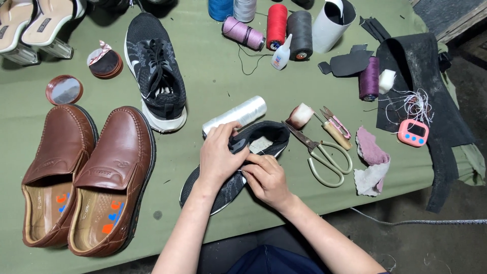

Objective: Hand-sewing the upper part of a black sneaker to its sole using a needle and thread at a repair bench.

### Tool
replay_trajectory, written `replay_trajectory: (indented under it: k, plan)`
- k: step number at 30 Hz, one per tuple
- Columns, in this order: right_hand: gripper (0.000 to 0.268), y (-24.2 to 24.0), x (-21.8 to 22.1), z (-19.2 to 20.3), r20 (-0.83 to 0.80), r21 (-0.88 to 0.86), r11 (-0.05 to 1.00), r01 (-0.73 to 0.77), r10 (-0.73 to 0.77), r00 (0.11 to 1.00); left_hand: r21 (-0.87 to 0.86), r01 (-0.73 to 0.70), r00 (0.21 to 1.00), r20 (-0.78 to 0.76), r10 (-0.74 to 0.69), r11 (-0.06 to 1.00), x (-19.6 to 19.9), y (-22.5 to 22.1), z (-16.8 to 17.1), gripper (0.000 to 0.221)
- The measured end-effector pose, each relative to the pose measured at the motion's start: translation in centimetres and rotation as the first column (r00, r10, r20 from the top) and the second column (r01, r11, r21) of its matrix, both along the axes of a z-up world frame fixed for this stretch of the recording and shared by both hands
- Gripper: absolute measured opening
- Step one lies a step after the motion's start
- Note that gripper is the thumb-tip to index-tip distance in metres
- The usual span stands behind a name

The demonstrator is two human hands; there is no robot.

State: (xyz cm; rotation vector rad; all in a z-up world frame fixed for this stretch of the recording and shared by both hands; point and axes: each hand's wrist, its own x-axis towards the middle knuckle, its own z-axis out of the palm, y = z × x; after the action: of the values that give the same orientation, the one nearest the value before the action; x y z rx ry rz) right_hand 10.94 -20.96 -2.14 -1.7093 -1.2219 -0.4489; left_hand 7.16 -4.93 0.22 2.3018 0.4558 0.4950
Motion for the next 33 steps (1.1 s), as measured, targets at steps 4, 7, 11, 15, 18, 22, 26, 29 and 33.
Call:
replay_trajectory:
  k: [4,7,11,15,18,22,26,29,33]
  plan:
    - [0.006,-0.2,0.1,0.5,0.008,0.038,0.998,-0.049,0.049,0.999,0.012,-0.048,0.999,0.002,0.048,0.999,1.3,0.7,-0.8,0.025]
    - [0.006,-0.6,0.0,0.4,-0.006,0.039,0.997,-0.060,0.060,0.998,-0.039,-0.115,0.992,-0.058,0.112,0.993,1.6,0.6,-0.3,0.012]
    - [0.006,-0.9,0.1,0.2,-0.026,0.057,0.996,-0.071,0.073,0.997,-0.133,-0.089,0.994,-0.076,0.079,0.987,1.0,0.3,0.3,0.029]
    - [0.004,-1.0,0.0,0.1,-0.016,0.041,0.997,-0.067,0.067,0.998,0.018,0.196,0.973,0.121,-0.197,0.980,0.3,0.4,-0.3,0.025]
    - [0.003,-0.9,0.0,0.6,-0.005,0.011,0.998,-0.060,0.060,0.998,0.390,0.196,0.955,0.132,-0.266,0.899,0.1,0.0,0.3,0.016]
    - [0.005,-1.4,0.0,0.9,0.012,0.002,0.999,-0.051,0.051,0.999,0.559,0.077,0.971,0.145,-0.189,0.825,0.7,0.4,-0.9,0.018]
    - [0.006,-1.4,-0.3,1.6,-0.011,-0.067,0.997,-0.034,0.033,0.999,0.611,-0.073,0.997,0.059,0.047,0.788,0.2,0.7,-0.8,0.017]
    - [0.006,-1.0,-0.5,1.9,-0.004,-0.098,0.995,0.001,-0.002,1.000,0.550,-0.044,0.974,-0.160,0.157,0.834,-0.5,-0.3,0.5,0.028]
    - [0.008,-0.5,-0.7,1.6,0.027,-0.117,0.992,0.037,-0.035,0.999,0.411,-0.104,0.942,-0.253,0.222,0.906,0.2,-1.1,1.3,0.051]
